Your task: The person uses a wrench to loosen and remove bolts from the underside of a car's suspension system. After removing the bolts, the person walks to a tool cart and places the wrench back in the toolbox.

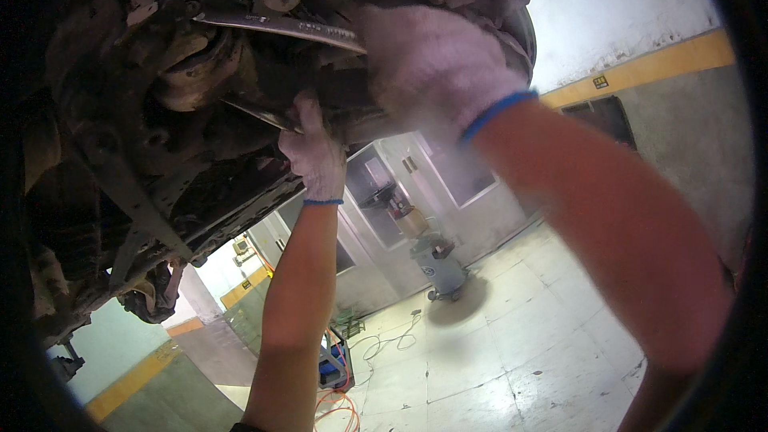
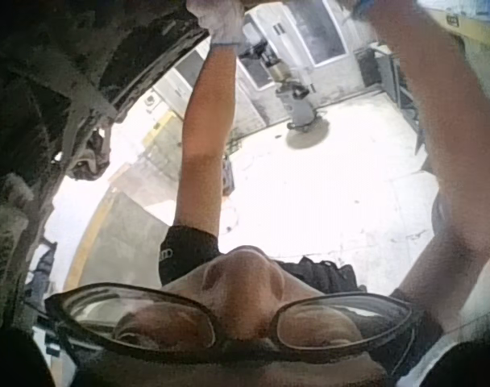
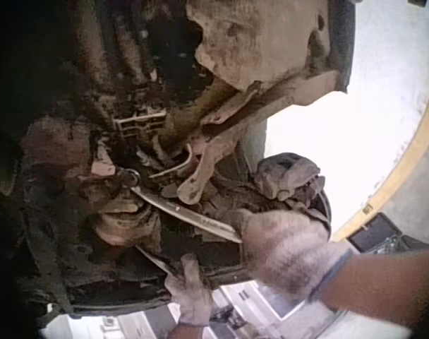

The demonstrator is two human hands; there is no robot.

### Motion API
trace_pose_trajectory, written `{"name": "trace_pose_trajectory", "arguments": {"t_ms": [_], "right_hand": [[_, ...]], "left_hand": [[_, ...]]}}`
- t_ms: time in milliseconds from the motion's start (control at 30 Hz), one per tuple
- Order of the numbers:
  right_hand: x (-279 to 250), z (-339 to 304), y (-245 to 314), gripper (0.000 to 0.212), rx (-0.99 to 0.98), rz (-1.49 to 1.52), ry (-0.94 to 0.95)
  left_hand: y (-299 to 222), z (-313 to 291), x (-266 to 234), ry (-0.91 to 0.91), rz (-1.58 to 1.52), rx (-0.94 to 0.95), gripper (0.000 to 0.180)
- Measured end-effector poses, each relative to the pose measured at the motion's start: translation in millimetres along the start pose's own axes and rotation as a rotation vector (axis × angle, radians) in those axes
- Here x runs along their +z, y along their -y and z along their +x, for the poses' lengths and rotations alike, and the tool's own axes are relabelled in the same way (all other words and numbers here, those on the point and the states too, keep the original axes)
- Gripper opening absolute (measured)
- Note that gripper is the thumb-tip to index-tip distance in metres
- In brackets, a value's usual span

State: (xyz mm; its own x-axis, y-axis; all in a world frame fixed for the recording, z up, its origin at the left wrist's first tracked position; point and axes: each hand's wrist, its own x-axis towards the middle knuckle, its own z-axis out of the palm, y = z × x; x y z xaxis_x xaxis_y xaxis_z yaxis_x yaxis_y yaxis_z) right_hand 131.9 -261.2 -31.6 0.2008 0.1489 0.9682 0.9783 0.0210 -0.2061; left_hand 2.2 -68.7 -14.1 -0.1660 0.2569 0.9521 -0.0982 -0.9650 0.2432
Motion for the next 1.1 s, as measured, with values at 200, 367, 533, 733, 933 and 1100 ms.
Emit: {"name": "trace_pose_trajectory", "arguments": {"t_ms": [200,367,533,733,933,1100], "right_hand": [[11,2,5,0.027,0.082,0.032,-0.085],[11,6,-9,0.033,-0.01,-0.009,-0.176],[12,55,-30,0.042,-0.244,-0.155,-0.338],[29,76,-46,0.043,-0.183,-0.265,-0.311],[17,48,-33,0.041,-0.217,-0.095,-0.288],[24,38,-27,0.042,-0.168,-0.034,-0.239]], "left_hand": [[13,-4,-5,-0.046,-0.213,-0.225,0.053],[11,-1,-11,-0.005,-0.185,-0.091,0.035],[4,-19,-35,0.18,-0.225,-0.172,0.028],[19,-7,-36,0.005,-0.051,-0.124,0.034],[9,-15,-38,0.087,-0.125,-0.128,0.038],[-10,-26,-21,0.01,-0.324,-0.253,0.039]]}}
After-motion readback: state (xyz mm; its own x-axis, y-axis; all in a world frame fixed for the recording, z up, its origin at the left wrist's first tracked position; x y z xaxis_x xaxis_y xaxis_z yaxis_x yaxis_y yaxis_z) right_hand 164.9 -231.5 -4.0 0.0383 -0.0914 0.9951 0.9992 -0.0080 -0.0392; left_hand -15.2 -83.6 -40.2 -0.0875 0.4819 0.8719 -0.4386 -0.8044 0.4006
